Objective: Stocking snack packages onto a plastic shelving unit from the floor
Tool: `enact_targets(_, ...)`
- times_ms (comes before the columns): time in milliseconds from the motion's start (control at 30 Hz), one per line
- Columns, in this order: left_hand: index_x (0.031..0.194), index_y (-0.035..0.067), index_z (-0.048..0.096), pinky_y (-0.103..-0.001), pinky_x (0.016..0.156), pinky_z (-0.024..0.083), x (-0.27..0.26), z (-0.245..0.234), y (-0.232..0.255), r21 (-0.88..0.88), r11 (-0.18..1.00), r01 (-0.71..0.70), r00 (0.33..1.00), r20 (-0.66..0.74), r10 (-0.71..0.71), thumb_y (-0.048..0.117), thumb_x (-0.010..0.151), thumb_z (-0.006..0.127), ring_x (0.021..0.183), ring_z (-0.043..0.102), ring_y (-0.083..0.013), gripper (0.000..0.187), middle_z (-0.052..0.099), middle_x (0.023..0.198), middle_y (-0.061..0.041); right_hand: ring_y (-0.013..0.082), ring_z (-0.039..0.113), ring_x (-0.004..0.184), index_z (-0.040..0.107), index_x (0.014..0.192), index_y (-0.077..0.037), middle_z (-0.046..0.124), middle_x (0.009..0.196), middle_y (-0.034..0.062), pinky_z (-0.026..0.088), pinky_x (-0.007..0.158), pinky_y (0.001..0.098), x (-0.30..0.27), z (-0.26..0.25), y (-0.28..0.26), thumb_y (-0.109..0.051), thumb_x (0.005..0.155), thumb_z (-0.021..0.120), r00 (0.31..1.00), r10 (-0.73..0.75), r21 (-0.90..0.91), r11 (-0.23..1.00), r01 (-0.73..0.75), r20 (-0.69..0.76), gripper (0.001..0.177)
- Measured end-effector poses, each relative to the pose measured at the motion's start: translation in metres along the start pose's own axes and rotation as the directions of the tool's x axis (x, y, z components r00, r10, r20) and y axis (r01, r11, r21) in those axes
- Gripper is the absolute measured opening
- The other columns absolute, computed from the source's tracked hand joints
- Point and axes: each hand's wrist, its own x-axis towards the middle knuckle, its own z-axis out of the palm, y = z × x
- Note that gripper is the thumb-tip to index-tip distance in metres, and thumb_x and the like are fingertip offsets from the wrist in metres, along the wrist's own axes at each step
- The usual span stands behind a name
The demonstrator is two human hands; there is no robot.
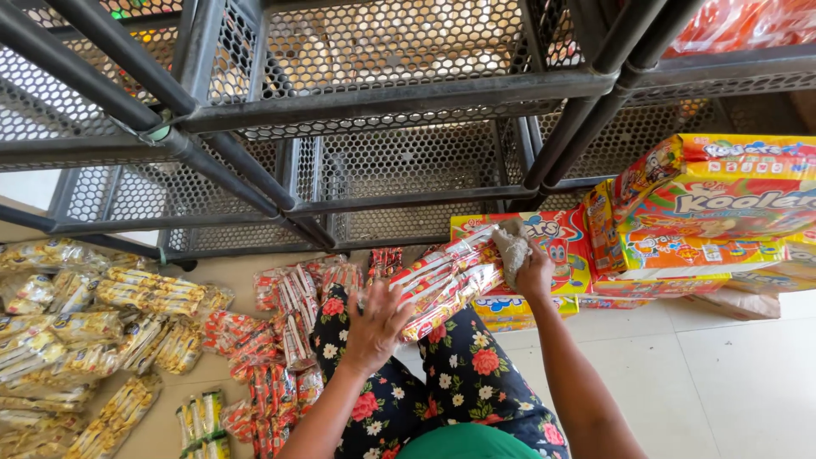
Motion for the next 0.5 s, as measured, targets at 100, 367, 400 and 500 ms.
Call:
enact_targets(100,0.150,0.047,0.039,-0.065,0.119,0.018,0.010,0.026,0.003,-0.019,0.993,-0.118,0.982,-0.150,0.114,0.030,0.095,0.063,0.156,0.027,-0.0279,0.062,0.039,0.165,0.006,0.0410,0.061,0.121,0.072,0.129,-0.010,0.071,0.126,0.0173,0.049,0.106,0.0527,-0.002,-0.006,0.004,-0.009,0.095,0.055,0.996,0.078,0.008,0.997,-0.078,-0.033,0.038)
enact_targets(367,0.120,0.010,0.065,-0.045,0.098,0.048,0.052,-0.005,0.044,-0.594,0.698,0.400,0.884,0.050,-0.464,0.015,0.067,0.091,0.106,0.060,-0.0269,0.059,0.064,0.109,-0.008,0.0083,0.064,0.075,0.073,0.093,-0.011,0.071,0.082,0.0066,0.055,0.072,0.0251,-0.016,-0.084,-0.125,-0.026,0.114,0.056,0.909,0.281,0.700,0.714,0.016,-0.307,0.031)
enact_targets(400,0.120,0.010,0.065,-0.045,0.098,0.048,0.053,-0.005,0.050,-0.595,0.696,0.402,0.884,0.053,-0.465,0.015,0.067,0.091,0.106,0.060,-0.0269,0.059,0.064,0.109,-0.008,0.0083,0.064,0.075,0.073,0.093,-0.011,0.071,0.082,0.0066,0.055,0.072,0.0251,-0.026,-0.074,-0.113,-0.026,0.114,0.056,0.909,0.282,0.699,0.715,0.014,-0.307,0.031)
enact_targets(500,0.114,0.007,0.067,-0.044,0.093,0.051,0.057,-0.004,0.066,-0.718,0.522,0.459,0.799,0.078,-0.596,0.013,0.060,0.099,0.104,0.064,-0.0303,0.063,0.065,0.107,-0.007,0.0152,0.052,0.058,0.064,0.092,0.004,0.062,0.074,0.0119,0.040,0.046,0.0280,-0.064,-0.038,-0.111,-0.009,0.109,0.044,0.943,-0.133,0.350,0.905,0.241,-0.304,0.030)
